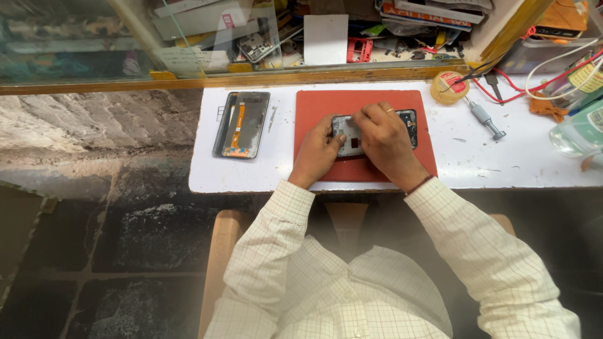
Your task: The person cleans the back of a disassembled smartphone using a toothbrush and a liquid from a spray bottle. They scrub the surface and edges, then spray the toothbrush and continue scrubbing.
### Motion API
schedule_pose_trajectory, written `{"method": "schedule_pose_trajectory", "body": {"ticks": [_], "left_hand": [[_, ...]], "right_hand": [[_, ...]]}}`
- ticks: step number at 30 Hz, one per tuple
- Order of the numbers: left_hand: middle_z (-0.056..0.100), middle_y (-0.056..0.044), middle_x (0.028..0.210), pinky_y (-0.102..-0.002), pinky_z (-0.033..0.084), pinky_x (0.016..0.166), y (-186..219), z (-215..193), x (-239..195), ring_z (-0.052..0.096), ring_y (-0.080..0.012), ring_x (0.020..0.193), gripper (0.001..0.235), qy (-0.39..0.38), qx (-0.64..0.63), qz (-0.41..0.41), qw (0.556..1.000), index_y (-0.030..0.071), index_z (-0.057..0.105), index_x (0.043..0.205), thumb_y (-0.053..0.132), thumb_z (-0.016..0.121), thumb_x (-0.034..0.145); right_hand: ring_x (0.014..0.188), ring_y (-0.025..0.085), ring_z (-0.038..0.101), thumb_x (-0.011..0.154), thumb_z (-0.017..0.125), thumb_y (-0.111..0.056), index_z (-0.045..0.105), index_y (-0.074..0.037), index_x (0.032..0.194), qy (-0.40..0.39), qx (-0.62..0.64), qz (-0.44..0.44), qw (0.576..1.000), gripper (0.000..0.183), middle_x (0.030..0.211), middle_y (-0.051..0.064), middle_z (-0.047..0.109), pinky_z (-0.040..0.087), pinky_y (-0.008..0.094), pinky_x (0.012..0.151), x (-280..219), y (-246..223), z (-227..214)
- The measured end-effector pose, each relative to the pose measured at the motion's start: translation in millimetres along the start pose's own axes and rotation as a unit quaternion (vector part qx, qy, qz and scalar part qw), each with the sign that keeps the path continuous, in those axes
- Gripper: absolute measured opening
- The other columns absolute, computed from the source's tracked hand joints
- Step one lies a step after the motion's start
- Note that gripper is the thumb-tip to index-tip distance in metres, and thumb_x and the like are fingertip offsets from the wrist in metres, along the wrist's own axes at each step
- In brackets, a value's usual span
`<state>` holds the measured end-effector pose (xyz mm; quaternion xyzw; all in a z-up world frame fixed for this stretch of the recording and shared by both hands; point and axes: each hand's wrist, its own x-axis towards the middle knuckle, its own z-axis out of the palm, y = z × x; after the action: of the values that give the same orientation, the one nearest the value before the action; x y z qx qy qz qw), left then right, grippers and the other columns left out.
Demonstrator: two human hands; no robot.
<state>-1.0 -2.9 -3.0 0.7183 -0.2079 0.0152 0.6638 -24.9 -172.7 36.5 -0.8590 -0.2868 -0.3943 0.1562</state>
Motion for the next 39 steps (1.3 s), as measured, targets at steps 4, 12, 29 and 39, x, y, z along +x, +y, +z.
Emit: {"method": "schedule_pose_trajectory", "body": {"ticks": [4, 12, 29, 39], "left_hand": [[0.072, -0.009, 0.096, -0.029, 0.054, 0.074, 3.9, -3.2, 0.8, 0.065, -0.0139, 0.083, 0.032, -0.001, 0.007, -0.034, 0.999, 0.000, 0.060, 0.127, 0.000, 0.063, 0.096], [0.074, -0.010, 0.098, -0.030, 0.056, 0.079, 6.1, -3.8, -0.4, 0.069, -0.0163, 0.087, 0.028, 0.001, 0.054, -0.038, 0.998, 0.001, 0.061, 0.123, 0.001, 0.063, 0.095], [0.071, -0.010, 0.110, -0.028, 0.056, 0.085, -25.2, -0.5, 6.8, 0.067, -0.0143, 0.096, 0.035, -0.010, -0.091, -0.002, 0.996, -0.004, 0.057, 0.132, -0.001, 0.058, 0.097], [0.070, -0.013, 0.124, -0.033, 0.049, 0.105, -39.5, -13.4, 11.5, 0.064, -0.0190, 0.114, 0.039, 0.161, -0.303, 0.006, 0.939, -0.006, 0.057, 0.136, 0.002, 0.059, 0.098]], "right_hand": [[0.092, 0.030, 0.062, 0.082, 0.065, 0.012, 0.069, 0.002, 0.101, 0.003, 0.006, 0.003, 1.000, 0.022, 0.099, 0.013, 0.063, 0.054, 0.039, 0.082, 6.8, -1.5, 1.0], [0.089, 0.029, 0.063, 0.083, 0.069, 0.010, 0.071, 0.002, 0.098, 0.012, 0.018, 0.045, 0.999, 0.016, 0.096, 0.012, 0.064, 0.053, 0.038, 0.078, 8.3, -15.0, 10.9], [0.088, 0.030, 0.066, 0.088, 0.075, 0.000, 0.074, -0.002, 0.098, 0.057, 0.076, 0.183, 0.979, 0.010, 0.092, 0.012, 0.069, 0.053, 0.041, 0.079, -17.1, -14.5, 12.3], [0.069, 0.021, 0.069, 0.089, 0.080, -0.004, 0.076, 0.001, 0.099, 0.027, 0.023, 0.416, 0.909, 0.012, 0.079, 0.012, 0.072, 0.054, 0.033, 0.068, -96.8, 98.7, -64.5]]}}
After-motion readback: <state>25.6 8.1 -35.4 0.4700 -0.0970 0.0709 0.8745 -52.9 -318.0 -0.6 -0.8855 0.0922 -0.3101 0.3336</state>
